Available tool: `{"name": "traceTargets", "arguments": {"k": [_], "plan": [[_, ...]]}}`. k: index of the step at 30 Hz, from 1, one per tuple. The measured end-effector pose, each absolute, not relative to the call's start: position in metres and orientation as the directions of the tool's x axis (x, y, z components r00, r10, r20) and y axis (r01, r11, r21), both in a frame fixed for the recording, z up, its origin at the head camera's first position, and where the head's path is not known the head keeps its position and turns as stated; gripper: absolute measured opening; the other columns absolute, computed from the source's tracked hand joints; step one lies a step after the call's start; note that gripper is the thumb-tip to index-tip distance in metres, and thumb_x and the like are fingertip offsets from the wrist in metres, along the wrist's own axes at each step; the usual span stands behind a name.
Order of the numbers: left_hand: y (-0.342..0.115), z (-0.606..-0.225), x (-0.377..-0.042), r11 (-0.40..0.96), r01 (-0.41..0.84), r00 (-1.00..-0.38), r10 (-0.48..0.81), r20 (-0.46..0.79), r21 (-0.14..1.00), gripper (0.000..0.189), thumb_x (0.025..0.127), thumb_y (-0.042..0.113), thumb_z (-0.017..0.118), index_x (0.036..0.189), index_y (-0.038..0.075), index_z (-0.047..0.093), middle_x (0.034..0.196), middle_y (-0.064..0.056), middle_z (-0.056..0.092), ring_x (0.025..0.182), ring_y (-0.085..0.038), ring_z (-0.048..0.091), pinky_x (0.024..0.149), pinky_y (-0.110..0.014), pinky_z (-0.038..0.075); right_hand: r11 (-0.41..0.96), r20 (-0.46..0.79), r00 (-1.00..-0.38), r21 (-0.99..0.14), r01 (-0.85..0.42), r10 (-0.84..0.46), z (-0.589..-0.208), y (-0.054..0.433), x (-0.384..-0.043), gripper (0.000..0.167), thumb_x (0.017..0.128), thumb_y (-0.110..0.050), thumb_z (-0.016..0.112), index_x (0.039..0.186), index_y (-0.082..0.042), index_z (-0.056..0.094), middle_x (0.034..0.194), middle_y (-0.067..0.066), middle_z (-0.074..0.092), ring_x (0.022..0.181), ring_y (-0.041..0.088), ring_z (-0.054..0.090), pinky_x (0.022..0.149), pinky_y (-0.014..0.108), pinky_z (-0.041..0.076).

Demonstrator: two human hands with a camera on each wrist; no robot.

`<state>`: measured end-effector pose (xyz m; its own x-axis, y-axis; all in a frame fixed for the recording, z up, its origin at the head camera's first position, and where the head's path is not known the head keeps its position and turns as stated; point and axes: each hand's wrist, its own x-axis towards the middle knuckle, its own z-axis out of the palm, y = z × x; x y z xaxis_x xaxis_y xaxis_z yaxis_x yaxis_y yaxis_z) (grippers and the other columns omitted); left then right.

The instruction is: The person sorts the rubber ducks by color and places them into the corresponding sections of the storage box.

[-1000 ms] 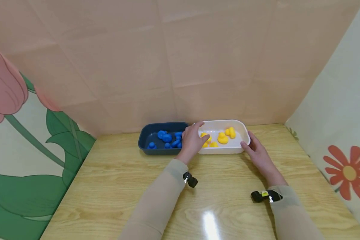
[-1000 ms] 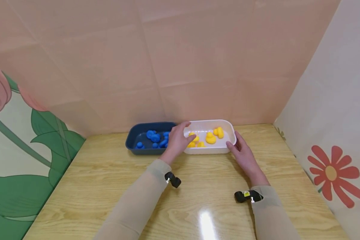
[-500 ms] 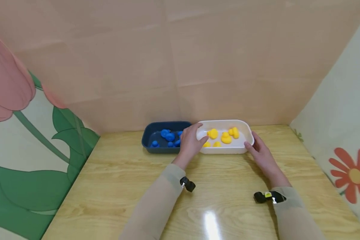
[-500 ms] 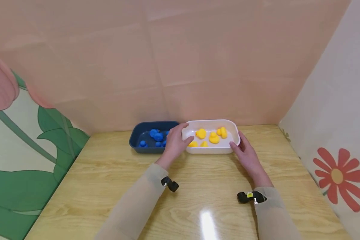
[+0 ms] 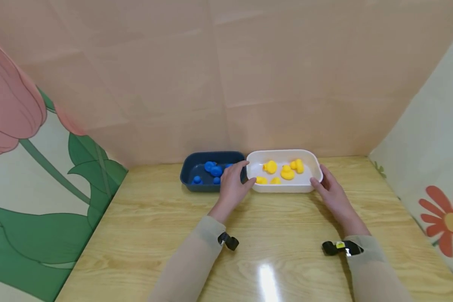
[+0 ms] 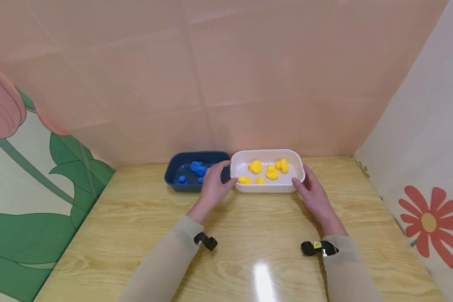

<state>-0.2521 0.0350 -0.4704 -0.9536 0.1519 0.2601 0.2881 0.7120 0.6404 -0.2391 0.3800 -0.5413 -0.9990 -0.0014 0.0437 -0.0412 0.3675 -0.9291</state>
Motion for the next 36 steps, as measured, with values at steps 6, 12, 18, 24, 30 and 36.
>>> {"name": "traceTargets", "arguments": {"k": [6,12,18,24,30,36], "plan": [[0.033,-0.475,-0.246,0.693,0.291,-0.953,0.152,0.26,0.659,0.061,0.102,0.03,0.085,0.156,0.017,0.061,0.159,-0.005,0.06,0.149,-0.033,0.046,0.127,-0.055,0.033,0.353,0.048,-0.999,-0.934,-0.046,-0.001,-0.538,0.38,-0.235,0.092,0.114,-0.051,0.057,0.179,-0.019,0.0,0.182,0.019,0.01,0.166,0.045,0.016,0.131,0.06,0.018],[0.034,-0.478,-0.241,0.687,0.285,-0.957,0.159,0.244,0.669,0.06,0.103,0.03,0.083,0.157,0.019,0.06,0.161,-0.004,0.059,0.15,-0.034,0.046,0.128,-0.056,0.033,0.349,0.057,-0.998,-0.936,-0.053,0.001,-0.537,0.381,-0.232,0.091,0.115,-0.048,0.058,0.179,-0.018,0.001,0.182,0.019,0.01,0.166,0.045,0.016,0.133,0.052,0.017],[0.035,-0.481,-0.236,0.687,0.297,-0.953,0.173,0.248,0.663,0.059,0.104,0.03,0.082,0.157,0.018,0.06,0.16,-0.005,0.059,0.15,-0.034,0.046,0.127,-0.055,0.033,0.354,0.045,-0.999,-0.934,-0.04,0.007,-0.537,0.382,-0.229,0.092,0.115,-0.049,0.058,0.179,-0.017,0.0,0.182,0.019,0.01,0.165,0.045,0.016,0.132,0.056,0.018],[0.035,-0.484,-0.235,0.716,0.311,-0.948,0.186,0.259,0.624,0.057,0.105,0.033,0.081,0.156,0.018,0.062,0.16,-0.005,0.06,0.149,-0.033,0.048,0.127,-0.055,0.033,0.335,0.029,-0.999,-0.942,-0.022,0.015,-0.541,0.381,-0.229,0.092,0.114,-0.05,0.058,0.179,-0.02,-0.001,0.183,0.019,0.008,0.166,0.046,0.015,0.13,0.065,0.017],[0.035,-0.485,-0.236,0.735,0.321,-0.944,0.195,0.268,0.597,0.054,0.106,0.033,0.079,0.155,0.018,0.062,0.16,-0.004,0.06,0.148,-0.033,0.048,0.127,-0.055,0.034,0.344,0.032,-0.999,-0.939,-0.025,0.013,-0.545,0.382,-0.233,0.092,0.114,-0.051,0.057,0.179,-0.018,-0.001,0.183,0.019,0.009,0.166,0.046,0.015,0.13,0.064,0.017],[0.026,-0.482,-0.231,0.755,0.364,-0.926,0.233,0.296,0.546,0.054,0.109,0.037,0.074,0.158,0.018,0.059,0.162,-0.003,0.057,0.151,-0.032,0.046,0.128,-0.056,0.033,0.374,0.028,-1.0,-0.927,-0.024,0.003,-0.54,0.387,-0.238,0.093,0.114,-0.056,0.053,0.178,-0.018,-0.003,0.183,0.018,0.004,0.166,0.048,0.012,0.13,0.067,0.016]]}}
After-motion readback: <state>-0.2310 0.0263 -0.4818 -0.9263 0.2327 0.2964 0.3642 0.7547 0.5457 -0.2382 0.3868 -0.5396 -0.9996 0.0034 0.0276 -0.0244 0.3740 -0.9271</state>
